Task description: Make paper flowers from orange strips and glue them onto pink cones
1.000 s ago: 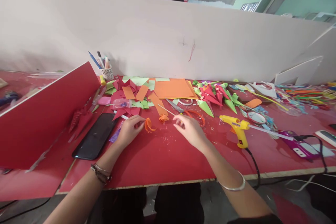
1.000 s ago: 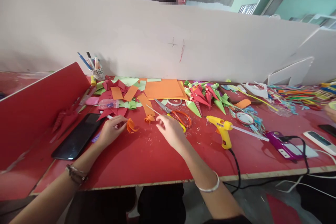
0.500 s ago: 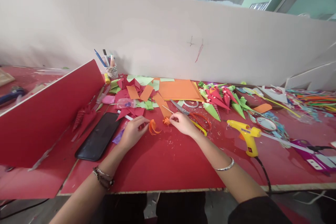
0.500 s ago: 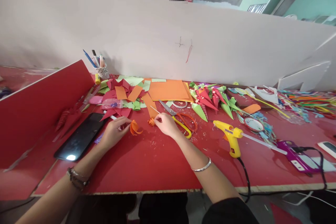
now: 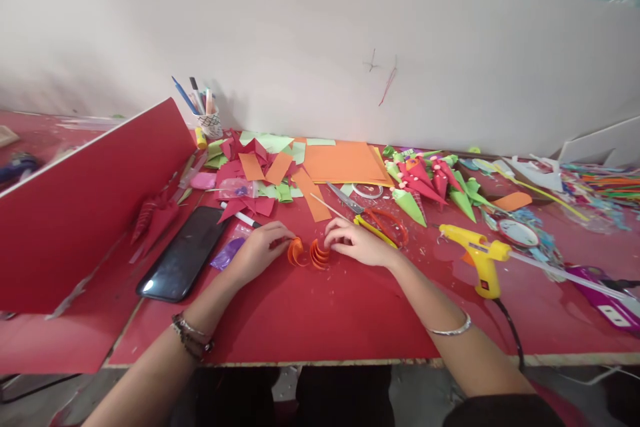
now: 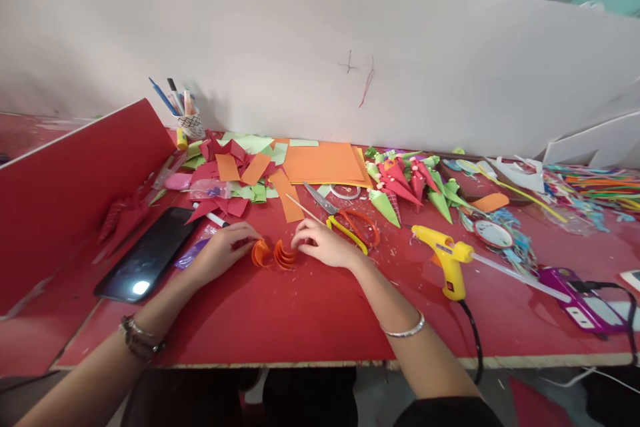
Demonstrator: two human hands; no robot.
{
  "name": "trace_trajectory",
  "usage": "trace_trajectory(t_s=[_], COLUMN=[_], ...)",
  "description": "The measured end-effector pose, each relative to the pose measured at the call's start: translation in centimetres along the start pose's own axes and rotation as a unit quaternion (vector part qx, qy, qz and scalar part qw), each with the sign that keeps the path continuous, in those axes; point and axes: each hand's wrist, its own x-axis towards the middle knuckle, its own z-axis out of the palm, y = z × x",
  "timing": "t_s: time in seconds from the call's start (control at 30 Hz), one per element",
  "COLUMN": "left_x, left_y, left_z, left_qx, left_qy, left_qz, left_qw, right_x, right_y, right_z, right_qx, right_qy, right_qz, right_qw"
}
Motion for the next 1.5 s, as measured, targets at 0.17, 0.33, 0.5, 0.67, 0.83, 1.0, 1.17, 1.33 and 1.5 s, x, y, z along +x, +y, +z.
trace_trajectory(t_s=[0.17,0.33,0.5,0.67,0.83,1.0,1.17,1.33,1.5], left_x=[0.0,-0.2,-0.2,-0.2,-0.2,-0.2,-0.2,-0.2,-0.3], left_y=[0.0,-0.1,-0.3,-0.3,-0.2,-0.2,-0.1,-0.1,0.2], left_z=[0.1,0.2,0.3,0.4,0.3,0.3,0.4,0.6,0.6], left_qx=[0.006,0.011,0.017,0.017,0.017,0.027,0.033,0.039,0.044], left_qy=[0.002,0.004,0.006,0.002,0.001,-0.012,-0.017,-0.020,-0.032], left_qz=[-0.010,-0.011,-0.013,-0.017,-0.023,-0.027,-0.026,-0.028,-0.023], left_qw=[1.000,1.000,1.000,1.000,1.000,0.999,0.999,0.999,0.998], right_x=[-0.4,-1.4,-1.9,-1.5,-1.4,-1.3,-1.0,-0.9,-0.4], right_y=[-0.6,-1.5,-2.2,-2.1,-2.4,-2.4,-2.1,-2.1,-2.2], right_z=[0.3,1.7,3.4,3.6,3.4,3.6,3.8,3.5,3.3], right_qx=[0.009,-0.007,-0.015,-0.003,0.006,0.020,-0.036,-0.042,-0.060], right_qy=[0.094,0.156,0.229,0.186,0.162,0.155,0.160,0.132,0.119], right_qz=[0.033,0.059,0.024,0.001,-0.017,-0.019,-0.049,-0.063,-0.080], right_qw=[0.995,0.986,0.973,0.982,0.987,0.988,0.985,0.988,0.988])
